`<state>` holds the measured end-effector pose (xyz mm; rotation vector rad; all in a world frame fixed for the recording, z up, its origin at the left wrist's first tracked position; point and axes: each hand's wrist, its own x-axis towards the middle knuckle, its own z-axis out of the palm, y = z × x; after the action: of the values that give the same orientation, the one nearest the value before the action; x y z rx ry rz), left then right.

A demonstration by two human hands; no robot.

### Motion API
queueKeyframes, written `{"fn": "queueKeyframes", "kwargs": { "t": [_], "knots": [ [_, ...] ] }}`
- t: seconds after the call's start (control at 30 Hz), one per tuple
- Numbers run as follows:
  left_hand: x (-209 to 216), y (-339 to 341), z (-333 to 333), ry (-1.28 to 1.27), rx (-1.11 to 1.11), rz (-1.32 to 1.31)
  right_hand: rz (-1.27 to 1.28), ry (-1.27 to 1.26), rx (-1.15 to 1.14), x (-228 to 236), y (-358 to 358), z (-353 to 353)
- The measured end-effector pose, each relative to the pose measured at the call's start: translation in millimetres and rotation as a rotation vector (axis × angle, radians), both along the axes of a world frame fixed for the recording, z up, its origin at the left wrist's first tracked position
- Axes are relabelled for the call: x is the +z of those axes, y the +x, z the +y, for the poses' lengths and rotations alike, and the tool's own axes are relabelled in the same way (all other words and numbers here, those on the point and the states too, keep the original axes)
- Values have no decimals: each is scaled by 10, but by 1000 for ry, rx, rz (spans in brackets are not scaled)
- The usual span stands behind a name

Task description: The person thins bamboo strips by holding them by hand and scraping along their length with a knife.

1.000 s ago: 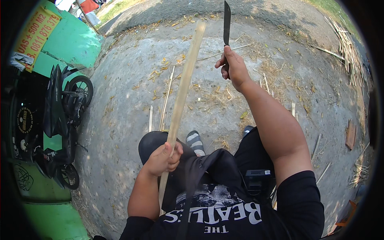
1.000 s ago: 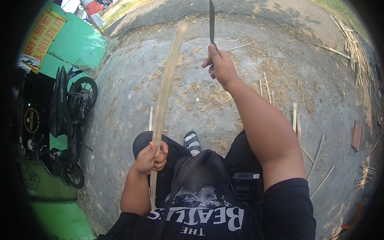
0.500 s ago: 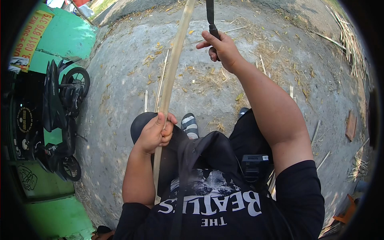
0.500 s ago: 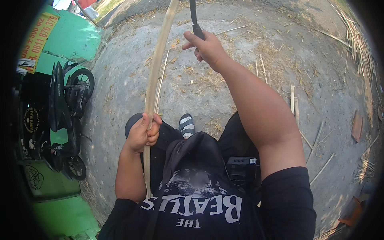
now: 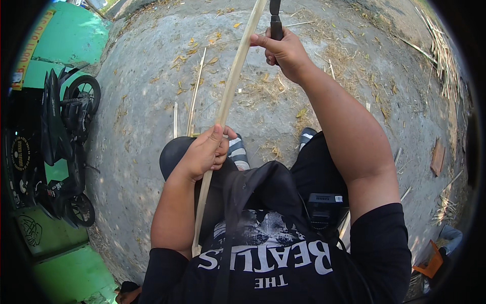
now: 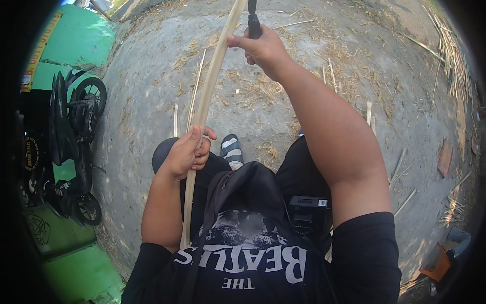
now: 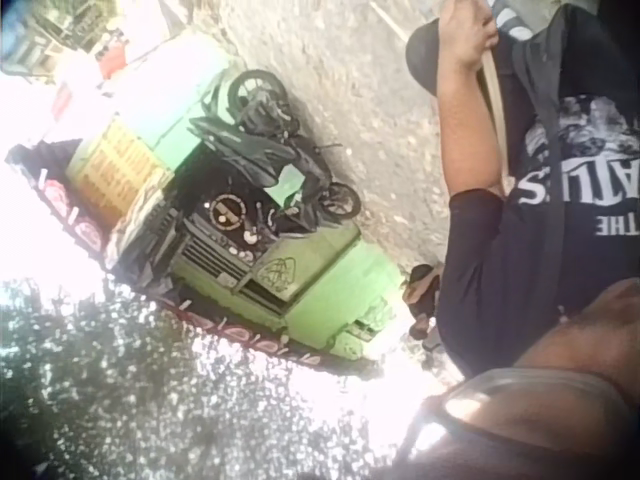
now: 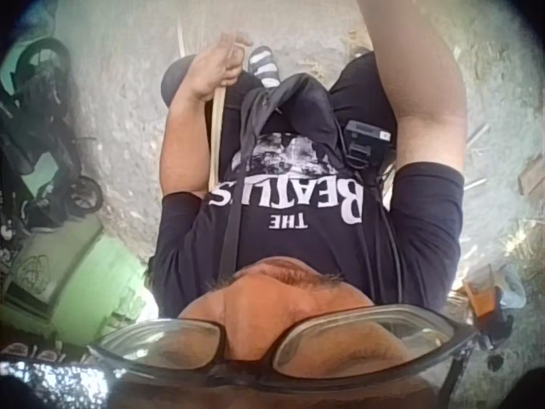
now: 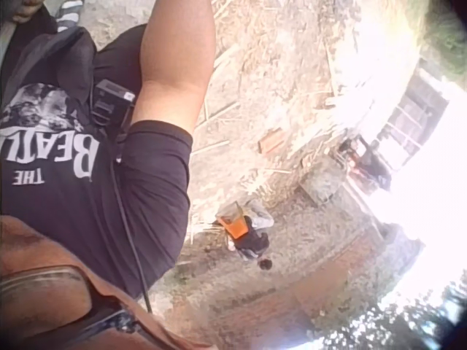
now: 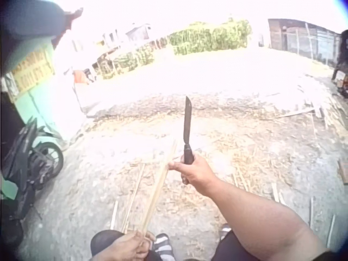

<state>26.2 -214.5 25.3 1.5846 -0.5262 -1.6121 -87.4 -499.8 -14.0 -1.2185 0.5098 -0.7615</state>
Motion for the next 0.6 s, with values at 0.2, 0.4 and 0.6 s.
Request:
{"fn": "queueKeyframes", "kwargs": {
  "t": [0.2,0.4,0.6],
  "knots": [
    [-32,81,12,-12,14,-28,18,78,12,55,175,-33],
    [-261,22,29,-531,108,-1231,27,51,-4,-57,239,-33],
    [604,-526,-215,-877,-681,-775,160,52,-41,-140,172,-66]
  ]
}}
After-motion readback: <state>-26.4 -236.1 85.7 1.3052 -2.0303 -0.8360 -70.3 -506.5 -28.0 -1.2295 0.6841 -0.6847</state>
